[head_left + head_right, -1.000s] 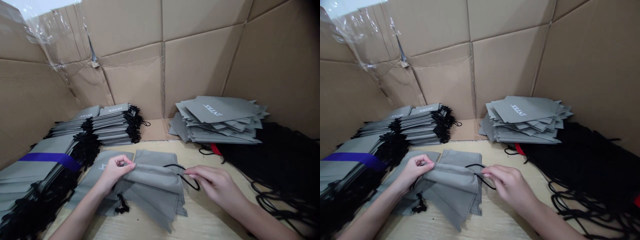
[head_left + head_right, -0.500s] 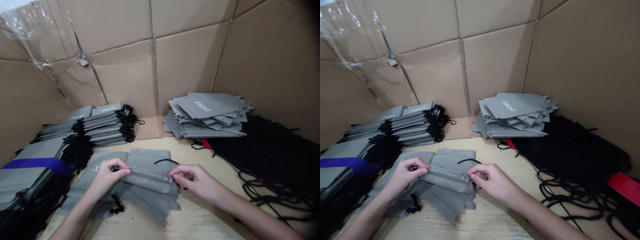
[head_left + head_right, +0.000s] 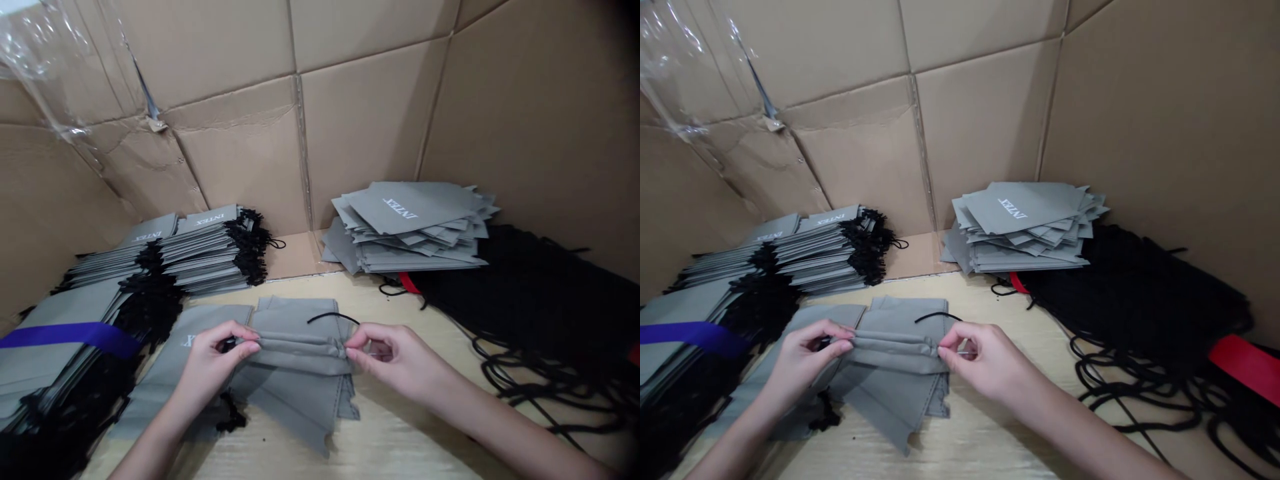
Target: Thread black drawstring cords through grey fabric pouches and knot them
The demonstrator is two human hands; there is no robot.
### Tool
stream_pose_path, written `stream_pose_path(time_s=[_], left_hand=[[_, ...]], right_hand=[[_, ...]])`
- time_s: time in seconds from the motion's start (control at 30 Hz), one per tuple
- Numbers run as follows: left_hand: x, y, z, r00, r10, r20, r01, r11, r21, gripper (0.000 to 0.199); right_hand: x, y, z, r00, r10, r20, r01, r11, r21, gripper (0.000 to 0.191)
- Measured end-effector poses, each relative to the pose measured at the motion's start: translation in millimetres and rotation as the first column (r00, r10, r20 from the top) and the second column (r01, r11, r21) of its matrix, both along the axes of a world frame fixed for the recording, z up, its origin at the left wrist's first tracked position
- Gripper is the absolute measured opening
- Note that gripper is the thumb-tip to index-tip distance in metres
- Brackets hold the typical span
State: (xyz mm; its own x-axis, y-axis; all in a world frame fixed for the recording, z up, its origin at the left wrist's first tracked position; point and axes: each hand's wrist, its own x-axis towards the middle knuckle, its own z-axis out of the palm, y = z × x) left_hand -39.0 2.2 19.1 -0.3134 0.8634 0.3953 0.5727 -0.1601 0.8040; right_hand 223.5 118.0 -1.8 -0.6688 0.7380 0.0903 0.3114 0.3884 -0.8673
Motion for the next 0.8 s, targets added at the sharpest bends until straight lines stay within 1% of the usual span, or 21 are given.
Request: stream_pose_path(time_s=[0.13,0.2,0.47,0.6,0.67,0.8], left_hand=[[1.2,-0.1,-0.3,0.999,-0.004,-0.033,0.003,1.0,-0.016,0.004],[2.0,-0.8,-0.3,0.998,-0.021,-0.055,0.02,0.999,-0.029,0.005],[1.0,0.5,-2.3,0.988,-0.038,-0.148,0.028,0.997,-0.069,0.009],[0.1,1.3,-2.2,0.981,-0.053,-0.186,0.035,0.994,-0.099,0.01],[0.1,1.0,-1.1,0.98,-0.064,-0.187,0.043,0.992,-0.115,0.011],[-1.1,0.5,0.4,0.986,-0.095,-0.138,0.079,0.99,-0.119,0.013]], right_hand=[[-3.3,-4.4,1.1,0.997,0.006,-0.076,-0.008,1.0,-0.017,0.016],[-4.8,-5.4,2.0,0.995,-0.01,-0.103,0.007,1.0,-0.03,0.014],[-8.3,-9.9,-2.0,0.99,-0.099,-0.1,0.096,0.995,-0.038,0.006],[-7.8,-11.2,0.7,0.99,-0.117,-0.082,0.117,0.993,0.002,0.003],[-7.1,-10.5,3.1,0.991,-0.122,-0.059,0.123,0.992,0.017,0.001],[-6.3,-8.3,6.0,0.991,-0.124,-0.047,0.125,0.992,0.025,0.003]])
